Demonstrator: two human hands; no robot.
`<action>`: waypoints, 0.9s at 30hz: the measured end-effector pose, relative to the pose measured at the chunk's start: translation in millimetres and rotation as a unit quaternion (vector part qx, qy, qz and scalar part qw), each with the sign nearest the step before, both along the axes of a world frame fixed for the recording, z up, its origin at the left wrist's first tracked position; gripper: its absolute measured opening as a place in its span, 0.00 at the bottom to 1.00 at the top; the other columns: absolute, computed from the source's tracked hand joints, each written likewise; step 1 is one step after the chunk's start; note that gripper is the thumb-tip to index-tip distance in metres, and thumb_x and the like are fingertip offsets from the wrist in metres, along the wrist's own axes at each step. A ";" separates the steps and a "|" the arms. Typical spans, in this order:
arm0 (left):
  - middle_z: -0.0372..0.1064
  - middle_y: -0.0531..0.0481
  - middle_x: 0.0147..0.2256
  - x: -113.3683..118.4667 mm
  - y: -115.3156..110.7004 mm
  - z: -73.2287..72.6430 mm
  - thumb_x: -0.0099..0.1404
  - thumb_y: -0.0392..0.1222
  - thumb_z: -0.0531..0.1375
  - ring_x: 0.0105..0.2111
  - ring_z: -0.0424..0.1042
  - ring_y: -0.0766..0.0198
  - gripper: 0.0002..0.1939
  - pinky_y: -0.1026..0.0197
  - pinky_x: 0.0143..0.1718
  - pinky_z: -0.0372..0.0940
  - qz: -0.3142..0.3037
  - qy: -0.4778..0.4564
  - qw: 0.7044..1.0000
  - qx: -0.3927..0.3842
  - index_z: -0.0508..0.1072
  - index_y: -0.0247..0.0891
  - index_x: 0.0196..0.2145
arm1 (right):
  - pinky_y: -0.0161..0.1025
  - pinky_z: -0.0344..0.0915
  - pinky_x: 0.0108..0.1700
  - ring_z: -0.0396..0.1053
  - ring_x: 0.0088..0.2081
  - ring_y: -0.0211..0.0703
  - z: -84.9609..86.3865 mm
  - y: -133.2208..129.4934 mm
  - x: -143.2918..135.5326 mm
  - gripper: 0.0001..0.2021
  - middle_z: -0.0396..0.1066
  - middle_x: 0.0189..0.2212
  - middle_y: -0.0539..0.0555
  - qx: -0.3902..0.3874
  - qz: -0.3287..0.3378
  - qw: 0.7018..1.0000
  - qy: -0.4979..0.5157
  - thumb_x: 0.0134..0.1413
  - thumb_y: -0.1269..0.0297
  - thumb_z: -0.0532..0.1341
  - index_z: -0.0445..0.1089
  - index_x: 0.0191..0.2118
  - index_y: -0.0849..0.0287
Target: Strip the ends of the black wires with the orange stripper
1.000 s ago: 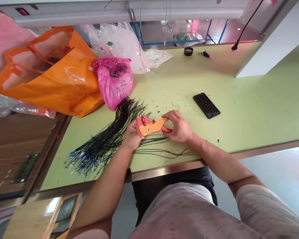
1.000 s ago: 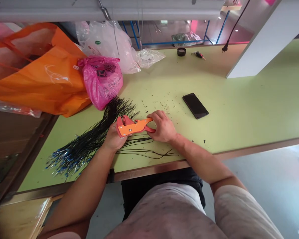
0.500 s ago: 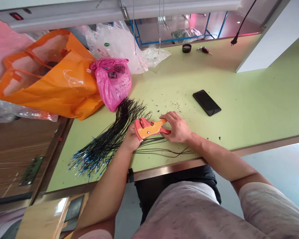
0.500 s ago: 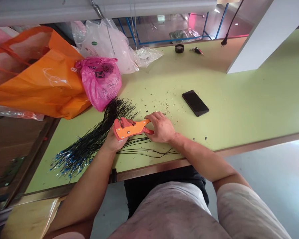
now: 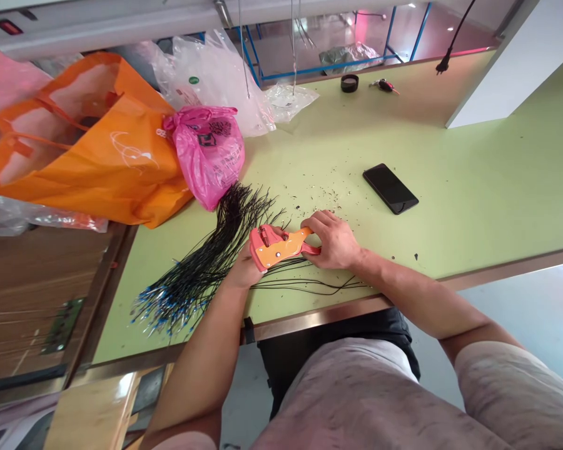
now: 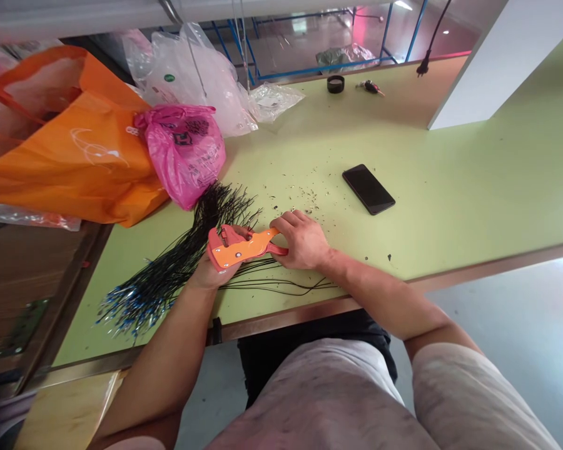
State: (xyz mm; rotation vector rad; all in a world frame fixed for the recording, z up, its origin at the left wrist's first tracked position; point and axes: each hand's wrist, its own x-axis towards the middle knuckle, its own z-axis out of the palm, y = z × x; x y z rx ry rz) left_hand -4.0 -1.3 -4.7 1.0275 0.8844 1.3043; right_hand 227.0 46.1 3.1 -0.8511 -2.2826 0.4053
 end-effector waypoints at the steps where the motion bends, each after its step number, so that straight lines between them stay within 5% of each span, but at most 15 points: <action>1: 0.78 0.45 0.40 0.2 -0.2 0.4 0.49 0.60 0.81 0.37 0.80 0.57 0.27 0.55 0.39 0.80 -0.003 -0.004 1.000 -0.004 0.82 0.41 0.38 | 0.47 0.67 0.43 0.67 0.41 0.52 -0.4 0.2 -0.2 0.16 0.75 0.40 0.60 0.005 -0.002 1.000 -0.002 0.62 0.53 0.65 0.73 0.48 0.58; 8: 0.76 0.47 0.37 0.2 -0.7 4.6 0.56 0.63 0.77 0.37 0.79 0.59 0.26 0.57 0.39 0.79 -0.012 -0.011 1.000 -0.024 0.78 0.39 0.34 | 0.45 0.63 0.39 0.67 0.38 0.49 -5.6 0.0 -1.9 0.18 0.76 0.38 0.59 0.037 -0.007 0.999 -0.007 0.69 0.47 0.62 0.74 0.46 0.59; 27: 0.77 0.44 0.39 -2.2 -4.1 9.0 0.50 0.66 0.79 0.39 0.78 0.56 0.29 0.57 0.39 0.78 -0.027 -0.009 0.999 -0.042 0.79 0.39 0.35 | 0.42 0.60 0.38 0.67 0.37 0.47 -3.5 -0.4 0.4 0.18 0.76 0.37 0.57 0.018 0.000 1.000 -0.015 0.69 0.46 0.62 0.75 0.44 0.57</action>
